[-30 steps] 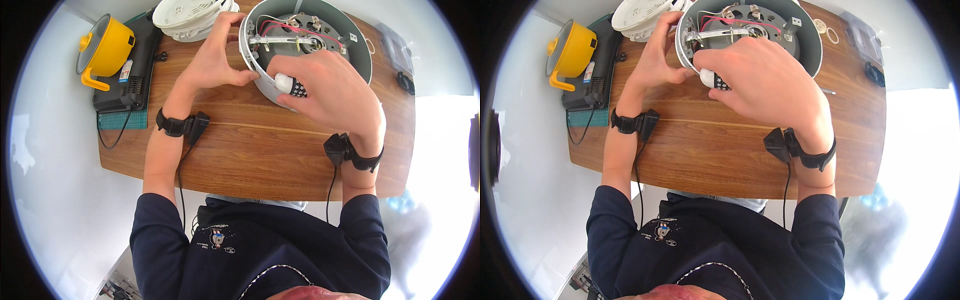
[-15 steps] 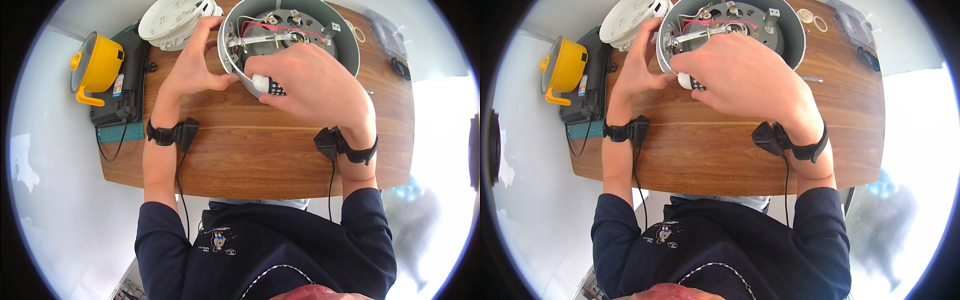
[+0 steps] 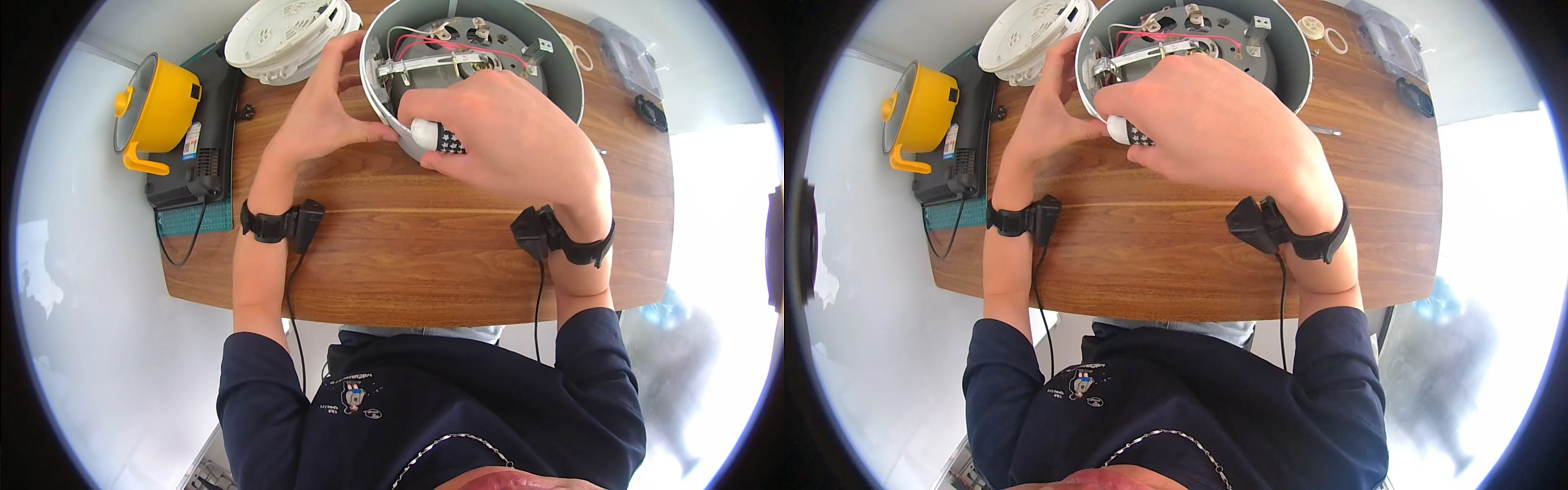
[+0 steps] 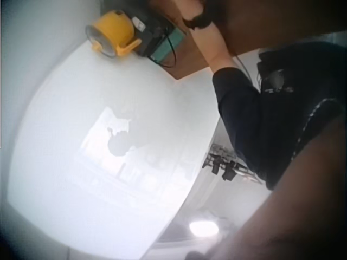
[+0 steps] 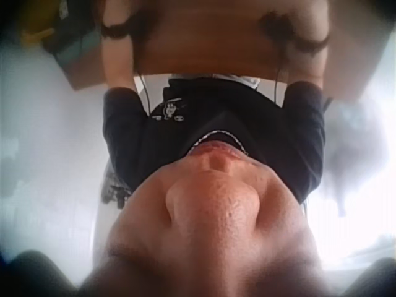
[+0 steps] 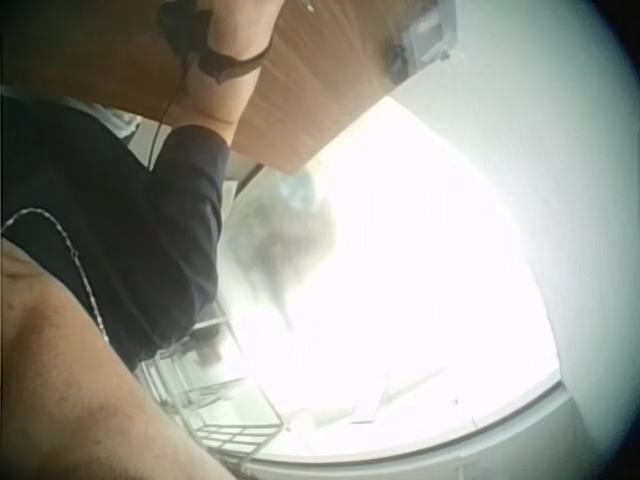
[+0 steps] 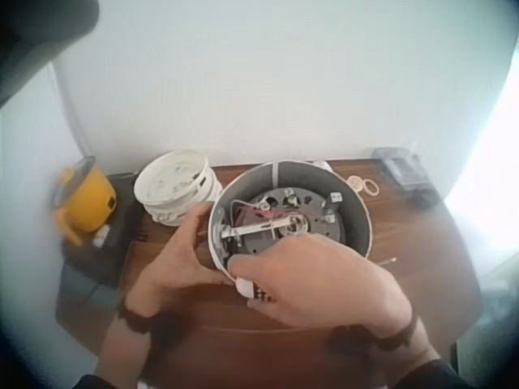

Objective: The person uses a screwdriver to tighten screws on the internal components of a disassembled appliance. They manipulate wires and small parts within the device's housing on a wooden table.

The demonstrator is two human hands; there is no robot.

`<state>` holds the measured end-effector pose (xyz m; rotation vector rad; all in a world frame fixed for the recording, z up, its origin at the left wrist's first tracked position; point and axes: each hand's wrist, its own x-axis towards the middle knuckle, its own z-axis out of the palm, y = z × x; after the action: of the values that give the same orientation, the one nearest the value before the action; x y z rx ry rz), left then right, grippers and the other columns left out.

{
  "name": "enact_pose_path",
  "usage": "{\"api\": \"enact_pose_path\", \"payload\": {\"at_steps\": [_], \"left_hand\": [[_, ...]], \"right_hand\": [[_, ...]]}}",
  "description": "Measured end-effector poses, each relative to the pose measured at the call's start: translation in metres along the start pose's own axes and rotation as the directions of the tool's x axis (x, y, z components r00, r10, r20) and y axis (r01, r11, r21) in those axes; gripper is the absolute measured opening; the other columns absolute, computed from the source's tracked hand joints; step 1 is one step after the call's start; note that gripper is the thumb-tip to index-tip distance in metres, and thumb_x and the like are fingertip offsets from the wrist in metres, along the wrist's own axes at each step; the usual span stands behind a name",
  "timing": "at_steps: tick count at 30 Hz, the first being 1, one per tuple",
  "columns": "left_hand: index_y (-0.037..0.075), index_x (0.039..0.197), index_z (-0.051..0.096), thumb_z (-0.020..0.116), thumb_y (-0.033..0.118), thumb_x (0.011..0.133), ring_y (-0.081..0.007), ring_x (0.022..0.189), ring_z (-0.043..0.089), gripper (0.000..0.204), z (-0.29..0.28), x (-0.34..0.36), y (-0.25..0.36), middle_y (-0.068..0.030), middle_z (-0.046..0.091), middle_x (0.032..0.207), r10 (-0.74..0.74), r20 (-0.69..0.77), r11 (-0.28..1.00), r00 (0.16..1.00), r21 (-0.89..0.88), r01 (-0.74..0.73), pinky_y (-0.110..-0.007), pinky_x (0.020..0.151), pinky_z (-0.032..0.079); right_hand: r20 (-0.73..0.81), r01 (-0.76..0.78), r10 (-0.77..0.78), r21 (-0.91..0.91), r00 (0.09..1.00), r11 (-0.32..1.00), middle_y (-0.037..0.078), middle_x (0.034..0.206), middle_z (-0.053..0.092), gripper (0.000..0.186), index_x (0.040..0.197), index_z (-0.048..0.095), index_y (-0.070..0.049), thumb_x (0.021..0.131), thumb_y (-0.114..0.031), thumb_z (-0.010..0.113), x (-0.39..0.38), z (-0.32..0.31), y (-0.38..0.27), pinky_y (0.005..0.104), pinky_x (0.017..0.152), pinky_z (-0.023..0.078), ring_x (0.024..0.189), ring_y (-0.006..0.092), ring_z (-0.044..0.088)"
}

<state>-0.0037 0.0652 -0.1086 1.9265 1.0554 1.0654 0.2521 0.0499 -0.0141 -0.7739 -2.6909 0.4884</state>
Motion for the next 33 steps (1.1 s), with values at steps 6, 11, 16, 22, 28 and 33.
{"api": "enact_pose_path", "payload": {"at_steps": [6, 11, 16, 22, 28, 33], "left_hand": [[0.013, 0.158, 0.036, 0.101, 0.008, 0.059, -0.0249, 0.145, 0.046, 0.118, -0.005, 0.0, -0.003, -0.0074, 0.048, 0.153, -0.015, 0.021, 1.0, 1.0, -0.018, 0.015, -0.048, 0.12, 0.045], [0.013, 0.157, 0.036, 0.096, 0.011, 0.061, -0.0245, 0.147, 0.043, 0.114, -0.006, 0.0, -0.007, -0.0069, 0.048, 0.151, -0.01, 0.007, 1.0, 1.0, -0.016, 0.01, -0.049, 0.121, 0.043], [0.011, 0.157, 0.035, 0.093, 0.01, 0.06, -0.0245, 0.145, 0.046, 0.113, -0.007, 0.003, -0.009, -0.0086, 0.05, 0.149, 0.008, 0.013, 1.0, 1.0, -0.013, -0.008, -0.048, 0.122, 0.04], [0.009, 0.157, 0.035, 0.092, 0.009, 0.059, -0.025, 0.141, 0.05, 0.113, -0.008, 0.004, -0.007, -0.0104, 0.054, 0.146, 0.023, 0.011, 1.0, 1.0, 0.012, -0.023, -0.046, 0.123, 0.039], [0.008, 0.157, 0.037, 0.092, 0.01, 0.059, -0.025, 0.142, 0.05, 0.113, -0.01, 0.005, -0.012, -0.0101, 0.054, 0.146, 0.029, 0.011, 0.999, 1.0, -0.023, -0.029, -0.045, 0.123, 0.038], [0.005, 0.16, 0.03, 0.088, 0.016, 0.056, -0.0224, 0.146, 0.044, 0.12, -0.006, 0.006, -0.013, -0.0086, 0.046, 0.153, -0.017, -0.001, 0.999, 1.0, -0.049, 0.017, -0.039, 0.124, 0.033]], "right_hand": [[-0.05, 0.011, -0.012, -0.015, 0.999, 1.0, 0.014, 0.08, 0.071, 0.022, 0.104, 0.071, -0.01, 0.083, -0.012, 0.078, 0.0, 0.003, 0.001, 0.0459, 0.074, 0.055, 0.082, 0.0362, 0.071], [-0.07, 0.027, -0.027, -0.002, 0.997, 1.0, 0.013, 0.077, 0.068, 0.025, 0.107, 0.07, -0.012, 0.083, -0.013, 0.079, 0.0, 0.003, 0.002, 0.046, 0.07, 0.05, 0.075, 0.0371, 0.066], [-0.099, 0.036, -0.037, -0.011, 0.994, 0.999, 0.013, 0.076, 0.068, 0.023, 0.104, 0.07, -0.011, 0.082, -0.012, 0.078, 0.0, 0.005, 0.004, 0.0465, 0.069, 0.05, 0.074, 0.0372, 0.066], [-0.099, 0.02, -0.021, -0.011, 0.995, 1.0, 0.014, 0.076, 0.068, 0.021, 0.101, 0.069, -0.011, 0.082, -0.011, 0.078, 0.0, 0.004, 0.002, 0.0475, 0.07, 0.05, 0.077, 0.0375, 0.068], [-0.121, 0.041, -0.044, -0.022, 0.992, 0.999, 0.014, 0.075, 0.068, 0.021, 0.101, 0.07, -0.01, 0.081, -0.011, 0.078, 0.001, 0.007, 0.004, 0.0473, 0.069, 0.051, 0.076, 0.038, 0.068], [-0.136, 0.05, -0.049, 0.002, 0.99, 0.999, 0.014, 0.075, 0.068, 0.022, 0.102, 0.071, -0.011, 0.081, -0.011, 0.078, 0.0, 0.008, 0.006, 0.0469, 0.069, 0.052, 0.076, 0.038, 0.068]]}}
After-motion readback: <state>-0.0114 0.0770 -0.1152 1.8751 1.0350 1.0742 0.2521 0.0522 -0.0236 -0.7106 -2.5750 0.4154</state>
